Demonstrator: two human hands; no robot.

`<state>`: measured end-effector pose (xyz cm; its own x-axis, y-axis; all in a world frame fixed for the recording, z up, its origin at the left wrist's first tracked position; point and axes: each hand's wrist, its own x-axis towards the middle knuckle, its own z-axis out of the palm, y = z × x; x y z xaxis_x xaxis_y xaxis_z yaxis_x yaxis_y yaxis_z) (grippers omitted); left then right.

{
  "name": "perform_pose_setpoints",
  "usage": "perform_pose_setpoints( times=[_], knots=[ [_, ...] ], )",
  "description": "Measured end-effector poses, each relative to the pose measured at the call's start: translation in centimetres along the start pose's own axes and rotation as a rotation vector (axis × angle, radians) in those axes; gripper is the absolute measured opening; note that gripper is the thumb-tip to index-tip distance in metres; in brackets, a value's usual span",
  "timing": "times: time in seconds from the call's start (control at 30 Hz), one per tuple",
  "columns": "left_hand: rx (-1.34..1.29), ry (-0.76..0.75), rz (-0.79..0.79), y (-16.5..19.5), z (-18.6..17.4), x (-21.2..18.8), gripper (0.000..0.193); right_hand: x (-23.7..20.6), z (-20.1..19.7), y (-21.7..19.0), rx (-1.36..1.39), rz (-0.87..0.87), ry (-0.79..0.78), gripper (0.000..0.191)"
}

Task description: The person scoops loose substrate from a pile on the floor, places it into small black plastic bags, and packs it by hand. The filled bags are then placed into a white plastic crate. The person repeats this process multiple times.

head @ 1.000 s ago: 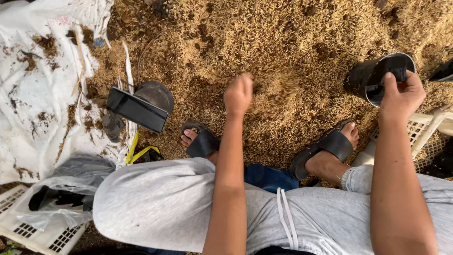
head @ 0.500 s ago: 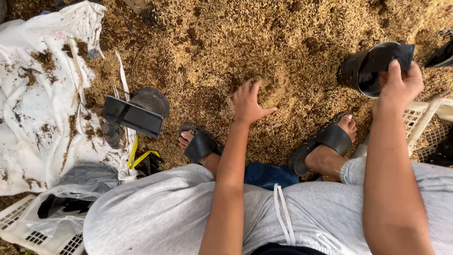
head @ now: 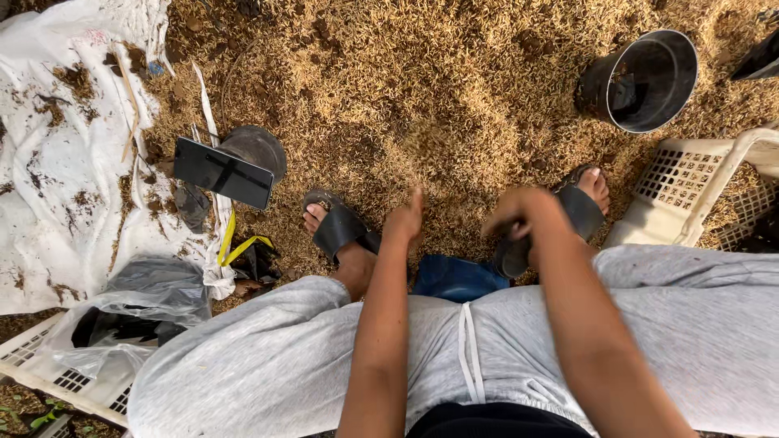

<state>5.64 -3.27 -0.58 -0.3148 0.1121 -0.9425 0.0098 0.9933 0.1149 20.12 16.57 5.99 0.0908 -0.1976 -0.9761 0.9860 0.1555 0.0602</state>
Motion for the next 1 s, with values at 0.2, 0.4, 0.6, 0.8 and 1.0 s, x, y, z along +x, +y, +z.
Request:
perform_pose_setpoints(
  times=[0.2, 0.4, 0.6, 0.8, 1.0],
  knots=[
    [-0.438, -0.291, -0.257, 1.0, 1.4, -2.2, 0.114, 4.1, 5.2, -0.4, 0.438, -0.116, -0.016, 0.039],
    [-0.650, -0.077, 0.001, 5.6, 1.7, -0.8, 0.103, 1.0, 1.9, -2.5, 0.680, -0.513, 0.152, 0.045],
    [-0.586, 0.353, 0.408, 6.6, -0.2, -0.1, 0.088, -2.9, -1.1, -2.0, 0.419, -0.572, 0.625, 0.078],
    [-0.472, -0.038, 0.624, 7.1, -0.2, -3.9, 0.064, -4.1, -0.9, -1.1, 0.940, -0.946, 0.462, 0.043],
    [-0.705, 0.246, 0.741, 7.5, -0.5, -6.8, 0.030, -5.5, 0.4, -2.3, 1.042, -1.174, 0.602, 0.056]
  ],
)
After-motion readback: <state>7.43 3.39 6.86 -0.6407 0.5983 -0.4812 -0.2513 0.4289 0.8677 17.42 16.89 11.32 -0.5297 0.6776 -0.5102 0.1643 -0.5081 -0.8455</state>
